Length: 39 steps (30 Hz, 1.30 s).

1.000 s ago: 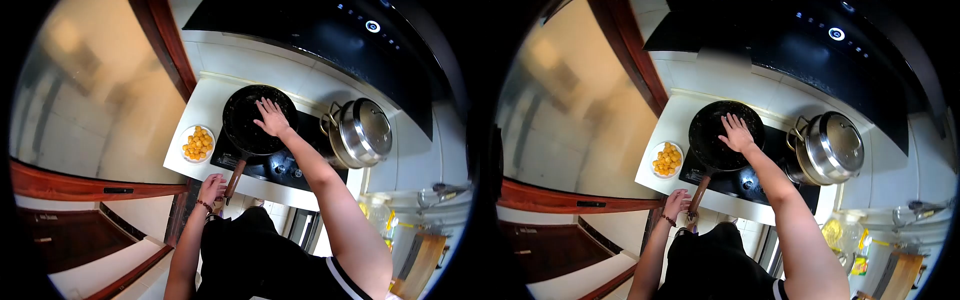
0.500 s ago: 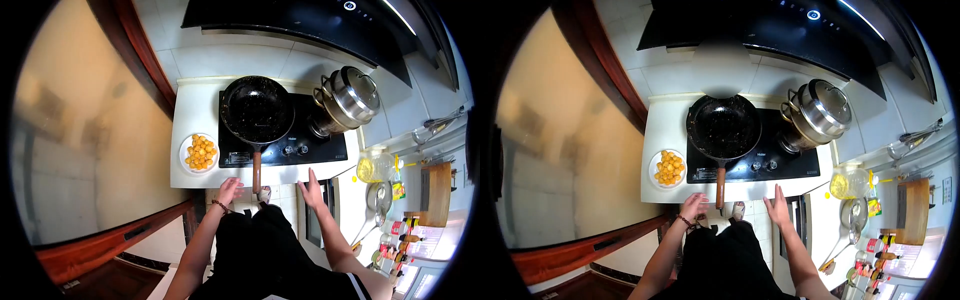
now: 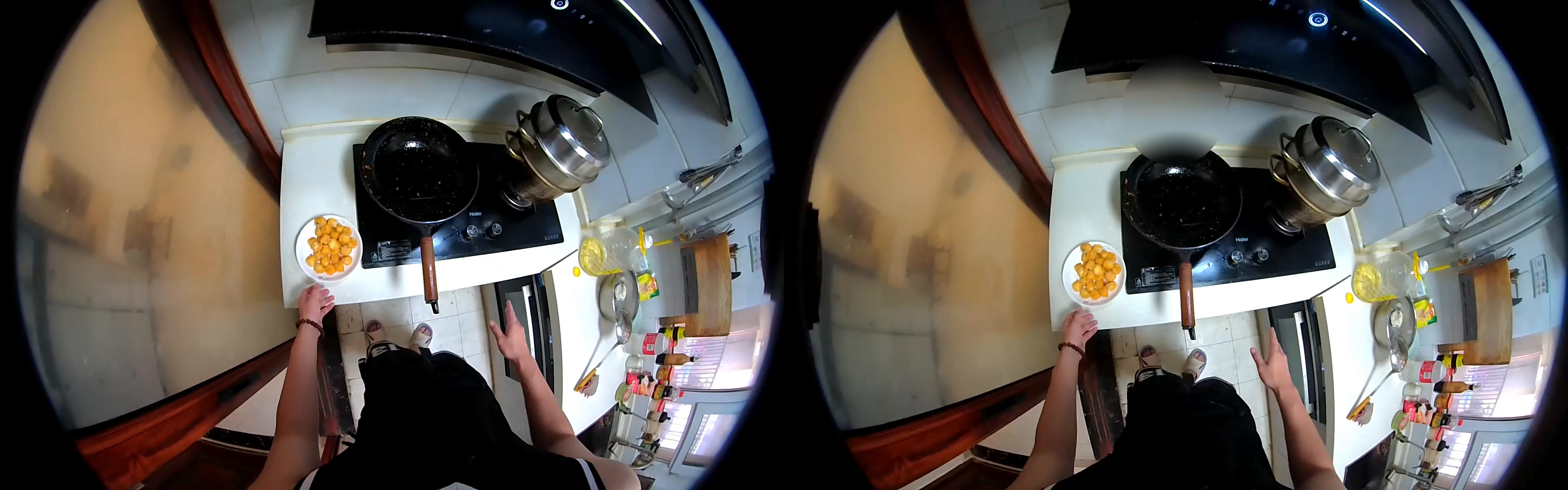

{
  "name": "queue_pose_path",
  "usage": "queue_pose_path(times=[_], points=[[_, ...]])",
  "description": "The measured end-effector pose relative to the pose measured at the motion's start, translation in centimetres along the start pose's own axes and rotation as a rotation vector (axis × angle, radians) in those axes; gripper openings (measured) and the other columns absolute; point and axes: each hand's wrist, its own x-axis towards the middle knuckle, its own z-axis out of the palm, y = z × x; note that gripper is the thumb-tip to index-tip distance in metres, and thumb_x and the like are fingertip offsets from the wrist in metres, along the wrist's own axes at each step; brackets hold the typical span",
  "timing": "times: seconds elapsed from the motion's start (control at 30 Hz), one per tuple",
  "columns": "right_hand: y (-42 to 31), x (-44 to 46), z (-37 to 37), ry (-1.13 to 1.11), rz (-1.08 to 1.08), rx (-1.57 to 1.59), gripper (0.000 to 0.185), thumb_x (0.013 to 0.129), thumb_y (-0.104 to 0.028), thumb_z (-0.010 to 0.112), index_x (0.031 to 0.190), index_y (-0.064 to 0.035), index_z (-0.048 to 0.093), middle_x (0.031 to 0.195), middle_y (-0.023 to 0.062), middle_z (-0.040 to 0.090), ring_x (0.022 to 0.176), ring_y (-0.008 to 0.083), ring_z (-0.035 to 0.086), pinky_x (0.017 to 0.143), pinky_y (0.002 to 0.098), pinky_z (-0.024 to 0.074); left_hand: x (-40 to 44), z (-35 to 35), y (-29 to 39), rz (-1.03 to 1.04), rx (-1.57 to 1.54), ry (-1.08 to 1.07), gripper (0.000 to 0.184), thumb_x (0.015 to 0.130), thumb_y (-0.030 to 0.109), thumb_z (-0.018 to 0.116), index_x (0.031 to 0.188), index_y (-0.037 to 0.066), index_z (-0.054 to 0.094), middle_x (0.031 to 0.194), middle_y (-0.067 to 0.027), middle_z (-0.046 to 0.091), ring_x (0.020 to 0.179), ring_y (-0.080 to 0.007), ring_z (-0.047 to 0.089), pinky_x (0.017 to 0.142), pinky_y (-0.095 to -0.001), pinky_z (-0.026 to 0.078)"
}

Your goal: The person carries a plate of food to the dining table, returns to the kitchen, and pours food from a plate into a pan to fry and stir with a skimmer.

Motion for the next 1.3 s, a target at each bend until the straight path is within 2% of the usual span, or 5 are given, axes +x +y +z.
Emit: queue_pose_path(times=[0.17, 0.4, 0.53, 1.03, 1.3], points=[[0.2, -2.0, -0.8, -0.027, 0.071, 0.032, 0.083, 0.095, -0.035, 0.066, 0.155, 0.001, 0.022, 0.144, 0.0347, 0.045, 0.134, 0.045, 0.047, 0.111, 0.0444, 0.0403, 2.8, 0.9, 0.0, -0.021, -0.144, -0.059, 0.044, 0.101, 0.023, 0.056, 0.135, 0.003, 0.038, 0.124, -0.0233, 0.057, 0.107, -0.0381, 0.066, 0.087, -0.049, 0.059], [3.4, -6.1, -0.6, -0.054, 0.158, 0.013, 0.087, 0.093, -0.036, 0.067, 0.155, 0.0024, 0.02, 0.14, 0.0361, 0.048, 0.131, 0.046, 0.05, 0.109, 0.0461, 0.0424, 6.4, 1.9, -0.5, -0.016, -0.249, -0.017, 0.034, 0.101, 0.006, 0.046, 0.134, 0.001, 0.038, 0.127, -0.0231, 0.055, 0.108, -0.0402, 0.066, 0.089, -0.0506, 0.061], [5.4, -7.9, -0.4, -0.056, 0.216, 0.012, 0.085, 0.095, -0.037, 0.065, 0.157, -0.0029, 0.019, 0.143, 0.0322, 0.049, 0.131, 0.0431, 0.053, 0.106, 0.047, 0.0456, 6.5, 2.1, -0.4, 0.065, -0.215, -0.028, 0.043, 0.1, 0.001, 0.042, 0.142, 0.005, 0.032, 0.139, -0.0224, 0.046, 0.116, -0.0435, 0.061, 0.088, -0.0511, 0.062], [12.8, -9.8, -2.3, 0.062, 0.407, 0.062, 0.086, 0.091, -0.04, 0.069, 0.152, 0.0041, 0.027, 0.132, 0.0324, 0.058, 0.118, 0.0424, 0.062, 0.099, 0.0455, 0.0505, -0.4, 0.8, -3.5, 0.203, -0.253, -0.081, 0.053, 0.099, 0.006, 0.047, 0.149, 0.009, 0.031, 0.143, -0.0202, 0.047, 0.121, -0.0402, 0.059, 0.094, -0.0519, 0.058], [23.5, -8.5, -7.0, 0.311, 0.561, 0.063, 0.069, 0.093, -0.035, 0.067, 0.143, 0.0044, 0.043, 0.12, 0.0281, 0.066, 0.104, 0.0355, 0.069, 0.092, 0.0409, 0.0546, -7.6, 1.0, -8.7, 0.194, -0.15, -0.133, 0.056, 0.095, 0.011, 0.055, 0.148, 0.009, 0.036, 0.143, -0.0164, 0.049, 0.124, -0.0357, 0.057, 0.097, -0.0508, 0.054]])
